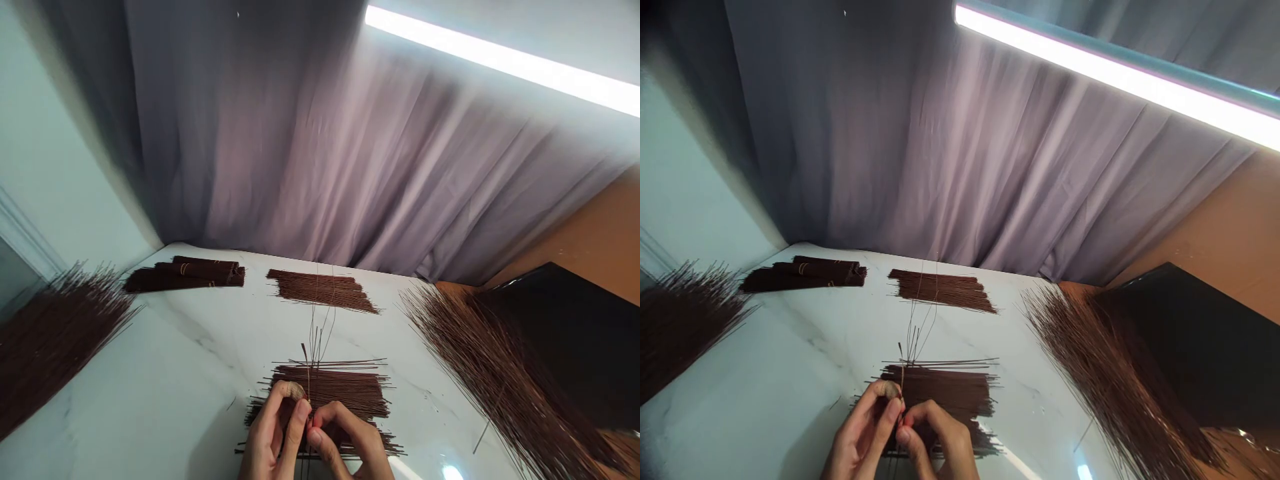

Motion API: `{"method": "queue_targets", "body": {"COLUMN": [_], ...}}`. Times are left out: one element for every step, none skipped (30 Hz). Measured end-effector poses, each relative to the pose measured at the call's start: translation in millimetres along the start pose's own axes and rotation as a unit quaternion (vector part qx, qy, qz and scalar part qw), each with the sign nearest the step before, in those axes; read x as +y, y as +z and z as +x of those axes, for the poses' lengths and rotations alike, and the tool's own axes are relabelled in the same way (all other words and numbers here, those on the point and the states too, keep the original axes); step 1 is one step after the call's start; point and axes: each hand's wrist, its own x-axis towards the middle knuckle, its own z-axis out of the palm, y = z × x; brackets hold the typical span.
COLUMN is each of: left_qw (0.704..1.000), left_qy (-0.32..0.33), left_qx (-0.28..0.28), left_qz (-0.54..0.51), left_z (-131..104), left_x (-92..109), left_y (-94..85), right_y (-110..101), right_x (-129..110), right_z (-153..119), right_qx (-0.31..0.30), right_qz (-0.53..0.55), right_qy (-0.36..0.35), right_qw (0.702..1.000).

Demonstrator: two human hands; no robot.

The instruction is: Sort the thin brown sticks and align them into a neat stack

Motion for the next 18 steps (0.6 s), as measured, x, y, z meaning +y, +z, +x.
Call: {"method": "queue_targets", "body": {"left_qw": [1.000,1.000,1.000,1.000,1.000,1.000,1.000,1.000,1.000,1.000,1.000,1.000,1.000,1.000,1.000,1.000,1.000,1.000], "left_qy": [0.000,0.000,0.000,-0.002,-0.004,-0.007,-0.009,-0.011,-0.012,-0.012,-0.011,-0.009,-0.007,-0.007,-0.009,-0.012,-0.014,-0.020], "left_qx": [0.002,0.005,0.007,0.009,0.011,0.012,0.011,0.010,0.009,0.008,0.007,0.007,0.008,0.009,0.009,0.008,0.010,0.008], "left_qz": [-0.001,-0.002,-0.003,-0.003,-0.003,-0.004,-0.004,-0.005,-0.005,-0.005,-0.005,-0.005,-0.005,-0.005,-0.004,0.000,0.008,0.022], "left_z": [-0.2,-0.4,-0.5,-0.5,-0.4,-0.2,0.1,0.2,0.1,-0.2,-0.9,-1.7,-2.5,-2.9,-2.5,-0.6,3.2,9.3], "left_x": [-0.7,-1.2,-1.5,-1.7,-1.7,-1.7,-1.7,-1.6,-1.5,-1.4,-1.4,-1.2,-0.9,-0.4,0.7,2.3,4.7,7.8], "left_y": [0.3,0.6,0.9,1.0,0.9,0.7,0.3,0.0,-0.3,-0.2,0.3,1.3,2.5,3.6,4.0,3.1,0.1,-5.8], "right_y": [-0.1,-0.3,-0.4,-0.5,-0.5,-0.4,-0.3,-0.1,0.1,0.3,0.3,0.3,0.2,0.1,0.2,0.4,0.9,1.6], "right_x": [-0.2,-0.3,-0.4,-0.4,-0.3,-0.1,0.2,0.6,1.1,1.7,2.4,3.1,3.9,4.6,5.2,5.7,5.8,5.5], "right_z": [0.0,0.0,0.0,0.0,0.1,0.2,0.3,0.4,0.6,0.8,1.0,1.2,1.3,1.4,1.3,1.0,0.7,0.3], "right_qx": [-0.001,-0.002,-0.002,-0.002,-0.002,-0.002,-0.002,-0.002,-0.003,-0.004,-0.005,-0.006,-0.005,-0.004,-0.003,-0.001,0.001,0.003], "right_qz": [0.000,-0.001,-0.001,0.000,0.000,0.001,0.001,0.002,0.003,0.004,0.004,0.003,0.002,0.002,0.001,0.000,-0.001,-0.003], "right_qy": [0.001,0.001,0.000,0.000,0.000,0.001,0.002,0.004,0.006,0.007,0.008,0.008,0.008,0.007,0.006,0.004,0.003,0.003], "right_qw": [1.000,1.000,1.000,1.000,1.000,1.000,1.000,1.000,1.000,1.000,1.000,1.000,1.000,1.000,1.000,1.000,1.000,1.000]}}
